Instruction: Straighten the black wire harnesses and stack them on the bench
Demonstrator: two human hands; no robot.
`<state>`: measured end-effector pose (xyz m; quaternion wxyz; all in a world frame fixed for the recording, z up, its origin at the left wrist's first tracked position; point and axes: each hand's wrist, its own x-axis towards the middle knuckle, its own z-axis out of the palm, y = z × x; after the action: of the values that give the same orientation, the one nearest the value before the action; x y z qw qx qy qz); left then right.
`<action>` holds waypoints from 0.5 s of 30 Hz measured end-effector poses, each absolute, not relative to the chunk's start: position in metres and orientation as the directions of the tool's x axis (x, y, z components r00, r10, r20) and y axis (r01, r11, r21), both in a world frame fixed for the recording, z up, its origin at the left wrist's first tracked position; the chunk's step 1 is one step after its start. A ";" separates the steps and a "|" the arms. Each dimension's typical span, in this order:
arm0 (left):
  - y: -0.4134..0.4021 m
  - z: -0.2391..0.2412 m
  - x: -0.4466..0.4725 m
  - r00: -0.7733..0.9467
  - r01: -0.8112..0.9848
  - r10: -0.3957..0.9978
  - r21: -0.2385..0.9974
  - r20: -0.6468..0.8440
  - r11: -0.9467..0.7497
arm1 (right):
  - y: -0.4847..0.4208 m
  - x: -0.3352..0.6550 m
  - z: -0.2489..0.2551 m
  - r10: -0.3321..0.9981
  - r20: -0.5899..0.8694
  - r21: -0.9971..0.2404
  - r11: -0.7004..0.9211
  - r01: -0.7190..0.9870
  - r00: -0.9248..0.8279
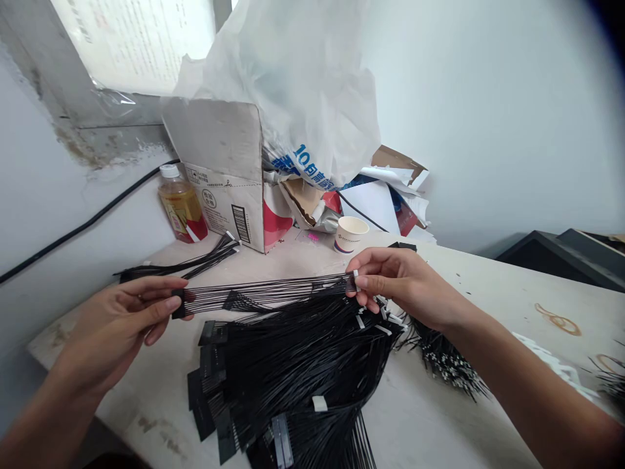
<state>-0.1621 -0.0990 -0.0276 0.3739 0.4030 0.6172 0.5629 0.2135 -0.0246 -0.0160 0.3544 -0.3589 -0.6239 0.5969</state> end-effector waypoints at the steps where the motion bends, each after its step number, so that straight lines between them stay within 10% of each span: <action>1: -0.100 -0.027 -0.162 -0.393 0.075 0.919 0.996 -0.007 0.040 | -0.026 0.213 -0.015 0.874 0.011 -0.999 0.027 0.027 -0.486; 15: -0.110 -0.026 -0.150 -0.273 0.183 0.961 0.983 0.052 -0.001 | -0.019 0.221 -0.016 0.950 -0.090 -0.995 -0.077 0.055 -0.300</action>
<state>-0.1502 -0.1101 -0.0258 0.3712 0.4754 0.6014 0.5240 0.2210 -0.0191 -0.0156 0.3854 -0.4490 -0.5593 0.5806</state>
